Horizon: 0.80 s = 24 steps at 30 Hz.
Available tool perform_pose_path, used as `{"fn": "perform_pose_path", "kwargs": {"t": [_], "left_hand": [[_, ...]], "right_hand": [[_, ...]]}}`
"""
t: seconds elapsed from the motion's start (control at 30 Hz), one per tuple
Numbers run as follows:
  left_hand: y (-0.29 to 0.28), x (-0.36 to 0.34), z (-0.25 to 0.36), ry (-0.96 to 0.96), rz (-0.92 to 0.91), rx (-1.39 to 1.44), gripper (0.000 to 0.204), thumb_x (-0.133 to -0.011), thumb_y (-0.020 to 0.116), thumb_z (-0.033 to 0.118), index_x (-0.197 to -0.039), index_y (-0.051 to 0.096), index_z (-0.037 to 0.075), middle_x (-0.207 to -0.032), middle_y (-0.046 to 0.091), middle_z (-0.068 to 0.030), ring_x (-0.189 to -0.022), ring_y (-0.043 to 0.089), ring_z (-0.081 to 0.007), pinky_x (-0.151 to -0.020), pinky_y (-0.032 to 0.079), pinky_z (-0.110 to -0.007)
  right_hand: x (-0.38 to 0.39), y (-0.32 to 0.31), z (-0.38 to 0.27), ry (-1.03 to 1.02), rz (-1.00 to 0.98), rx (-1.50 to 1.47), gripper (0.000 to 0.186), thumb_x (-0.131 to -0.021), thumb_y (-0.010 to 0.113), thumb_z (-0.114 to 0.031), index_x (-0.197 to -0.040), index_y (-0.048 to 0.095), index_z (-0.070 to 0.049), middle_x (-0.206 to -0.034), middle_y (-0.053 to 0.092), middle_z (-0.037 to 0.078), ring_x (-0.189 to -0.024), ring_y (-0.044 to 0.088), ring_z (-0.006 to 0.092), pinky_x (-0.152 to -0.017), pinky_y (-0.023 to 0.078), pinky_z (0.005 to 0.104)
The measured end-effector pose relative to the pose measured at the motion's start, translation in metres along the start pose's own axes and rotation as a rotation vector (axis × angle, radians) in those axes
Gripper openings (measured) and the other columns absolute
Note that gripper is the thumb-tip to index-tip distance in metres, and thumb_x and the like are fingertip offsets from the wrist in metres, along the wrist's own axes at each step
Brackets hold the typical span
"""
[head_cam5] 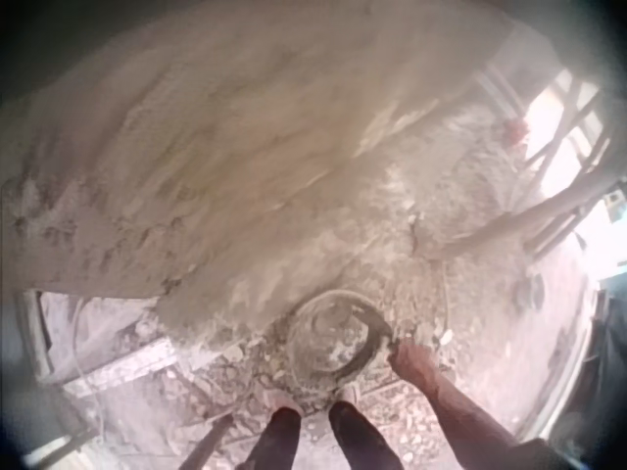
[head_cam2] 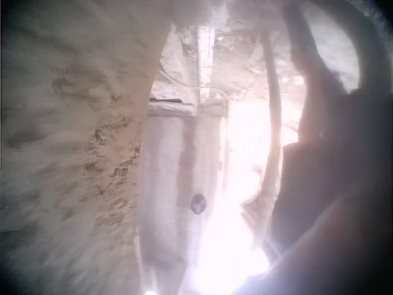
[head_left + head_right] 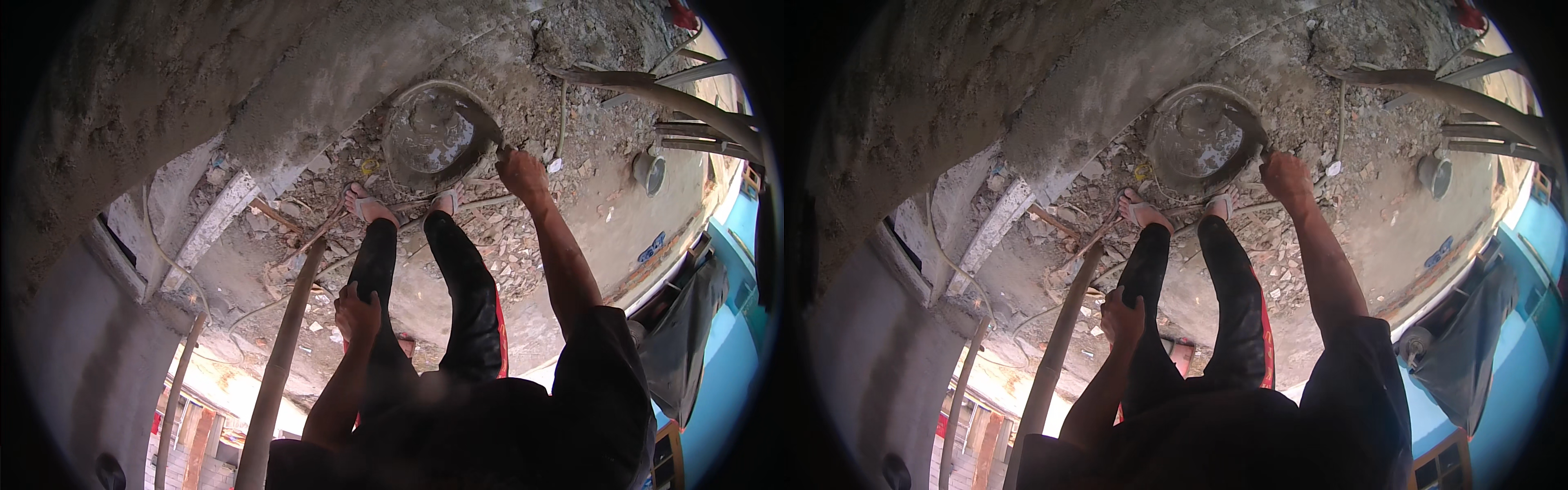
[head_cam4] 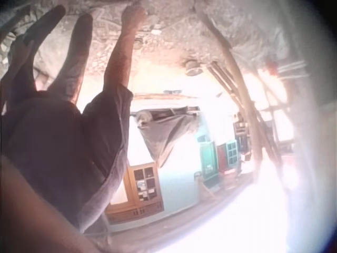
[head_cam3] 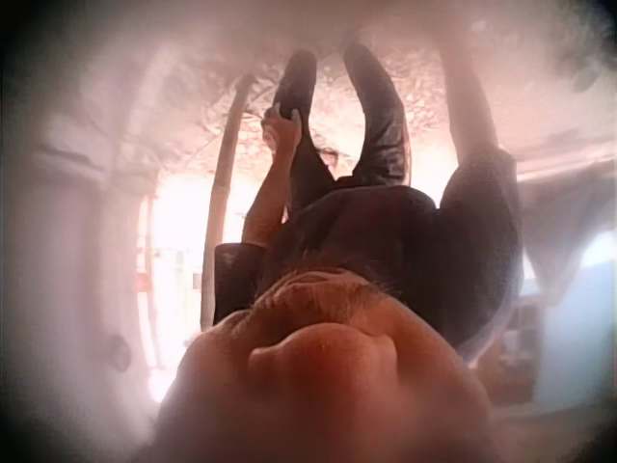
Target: The person applies plaster to a wall using a trowel, repeatedly dipping the trowel into a bucket of plaster and smoothing it onto the surface.
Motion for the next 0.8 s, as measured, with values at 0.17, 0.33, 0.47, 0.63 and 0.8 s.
{"fn": "perform_pose_path", "kwargs": {"t": [0.17, 0.33, 0.47, 0.63, 0.8], "left_hand": [[0.005, 0.002, 0.003, 0.027, 0.024, 0.007, 0.050, -0.082, 0.072, 0.032, -0.125, 0.060, 0.008, -0.123, 0.061, -0.0118, -0.112, 0.059, -0.0336, -0.093, 0.052, -0.046], [0.007, 0.002, -0.007, -0.019, 0.064, 0.086, 0.050, -0.082, 0.071, 0.032, -0.125, 0.060, 0.009, -0.126, 0.060, -0.0117, -0.114, 0.058, -0.0336, -0.093, 0.051, -0.047], [0.011, 0.006, -0.004, -0.038, 0.021, 0.093, 0.053, -0.082, 0.072, 0.032, -0.127, 0.059, 0.009, -0.128, 0.059, -0.0116, -0.118, 0.056, -0.0331, -0.095, 0.050, -0.048], [0.011, 0.003, 0.013, 0.006, -0.012, 0.097, 0.055, -0.081, 0.072, 0.032, -0.129, 0.058, 0.009, -0.130, 0.058, -0.0119, -0.119, 0.055, -0.0333, -0.097, 0.049, -0.048], [-0.004, -0.004, 0.034, -0.031, -0.070, 0.154, 0.056, -0.082, 0.070, 0.030, -0.132, 0.055, 0.010, -0.130, 0.058, -0.0126, -0.117, 0.055, -0.0353, -0.094, 0.051, -0.047]], "right_hand": [[-0.084, 0.040, -0.071, -0.215, -0.054, 0.350, 0.023, -0.091, 0.056, -0.018, -0.097, 0.074, -0.007, -0.097, 0.074, 0.016, -0.089, 0.073, 0.0312, -0.080, 0.058, 0.0426], [-0.036, 0.063, -0.094, -0.284, -0.189, 0.271, 0.027, -0.096, 0.050, -0.021, -0.095, 0.072, -0.005, -0.099, 0.073, 0.017, -0.095, 0.072, 0.0337, -0.081, 0.057, 0.0436], [-0.026, 0.037, -0.031, 0.029, -0.053, 0.038, 0.029, -0.096, 0.046, -0.018, -0.094, 0.070, -0.001, -0.100, 0.072, 0.021, -0.094, 0.070, 0.0395, -0.080, 0.056, 0.0483], [0.002, 0.080, -0.050, 0.001, -0.119, -0.034, 0.031, -0.092, 0.048, -0.022, -0.097, 0.069, 0.000, -0.098, 0.069, 0.027, -0.095, 0.067, 0.0452, -0.085, 0.053, 0.0553], [0.078, -0.003, -0.040, -0.128, -0.033, -0.027, 0.031, -0.093, 0.050, -0.027, -0.106, 0.063, -0.001, -0.090, 0.067, 0.029, -0.090, 0.065, 0.0486, -0.079, 0.051, 0.0577]]}}
Point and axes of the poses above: each hand's wrist, its own x-axis away from the middle knuckle, its own y-axis out of the palm, z = x × y, the point moved 7 cm from there along -x, towards the middle knuckle
